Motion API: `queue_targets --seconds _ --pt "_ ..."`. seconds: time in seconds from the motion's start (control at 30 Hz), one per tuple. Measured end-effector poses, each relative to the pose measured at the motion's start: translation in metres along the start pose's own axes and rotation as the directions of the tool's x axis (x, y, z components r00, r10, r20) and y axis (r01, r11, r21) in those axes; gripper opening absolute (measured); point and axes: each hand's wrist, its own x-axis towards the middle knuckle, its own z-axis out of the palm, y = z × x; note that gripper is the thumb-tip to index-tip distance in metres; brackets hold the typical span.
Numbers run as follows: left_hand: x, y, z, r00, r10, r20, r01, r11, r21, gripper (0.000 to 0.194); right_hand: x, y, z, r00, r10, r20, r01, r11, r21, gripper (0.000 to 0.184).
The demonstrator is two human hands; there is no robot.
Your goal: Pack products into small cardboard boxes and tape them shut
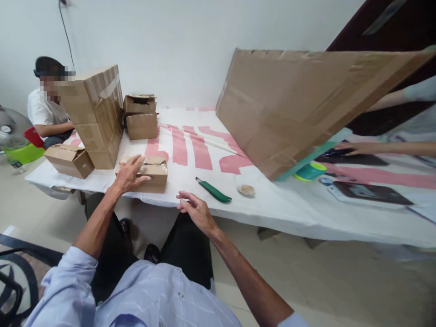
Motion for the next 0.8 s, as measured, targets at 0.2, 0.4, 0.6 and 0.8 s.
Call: queue_targets --seconds 0.2,0.4,0.6,0.8 --pt "-0.031 -0.079 -0.005 0.896 -0.415 -0.157 0.258 0.776 -0.576 0.104 0.019 -0.001 0.001 0.992 -0.110 -0.067 0.099 0.984 -0.146 0.058" --pt "-0.039 -0.072 0.050 0.945 -0.273 0.180 0.305 0.534 -0.789 0.114 0.073 -0.014 0.036 0.970 -0.194 -0.145 0.148 0.948 -0.280 0.085" --pt "-0.060 -0.038 0.088 0.963 -0.262 0.066 0.204 0.543 -0.815 0.125 0.098 -0.005 0.021 0.963 -0.156 -0.220 0.079 0.944 -0.320 0.072" --pt "-0.082 -0.018 0.100 0.953 -0.303 0.001 0.193 0.605 -0.772 0.128 0.092 0.017 -0.025 0.991 -0.037 -0.130 0.015 0.986 -0.168 0.067"
